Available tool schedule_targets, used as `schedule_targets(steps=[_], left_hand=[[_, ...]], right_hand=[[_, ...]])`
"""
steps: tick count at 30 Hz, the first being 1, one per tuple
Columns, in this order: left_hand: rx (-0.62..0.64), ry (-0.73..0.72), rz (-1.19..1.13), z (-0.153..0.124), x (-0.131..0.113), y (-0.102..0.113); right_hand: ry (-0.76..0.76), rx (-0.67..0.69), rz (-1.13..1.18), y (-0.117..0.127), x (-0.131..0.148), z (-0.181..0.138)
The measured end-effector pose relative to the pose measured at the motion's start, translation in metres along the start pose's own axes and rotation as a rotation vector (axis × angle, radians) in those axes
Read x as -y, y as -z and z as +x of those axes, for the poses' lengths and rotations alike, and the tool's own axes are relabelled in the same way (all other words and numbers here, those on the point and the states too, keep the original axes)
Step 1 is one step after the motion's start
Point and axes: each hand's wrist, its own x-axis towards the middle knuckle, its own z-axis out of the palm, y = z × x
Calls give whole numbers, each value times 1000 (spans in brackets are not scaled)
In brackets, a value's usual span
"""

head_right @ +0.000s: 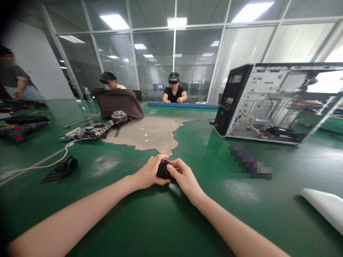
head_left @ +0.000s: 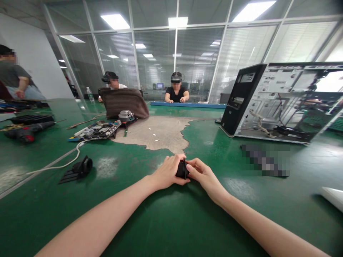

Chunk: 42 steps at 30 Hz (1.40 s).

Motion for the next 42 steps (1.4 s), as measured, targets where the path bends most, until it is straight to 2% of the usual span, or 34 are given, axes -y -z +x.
schedule_targets(steps=[6, 9, 16, 22, 27, 32, 39, 42], left_hand=[[12, 36, -9, 0, -3, 2], [14, 41, -19, 1, -4, 2], [21, 72, -39, 1, -1, 0], [9, 42, -37, 1, 1, -1], [10, 29, -24, 1, 0, -1], [11, 43, -23, 1, -1, -1], [6, 21, -20, 1, -1, -1], [15, 22, -17, 1, -1, -1]], right_hand=[[-90, 141, 14, 11, -1, 10], [-52, 198, -15, 15, -2, 11], [55, 198, -109, 15, -1, 5], [40, 119, -59, 13, -5, 14], [-11, 226, -34, 17, -4, 15], [80, 274, -50, 19, 3, 8], [67, 166, -56, 14, -2, 12], [27, 159, -78, 15, -6, 15]])
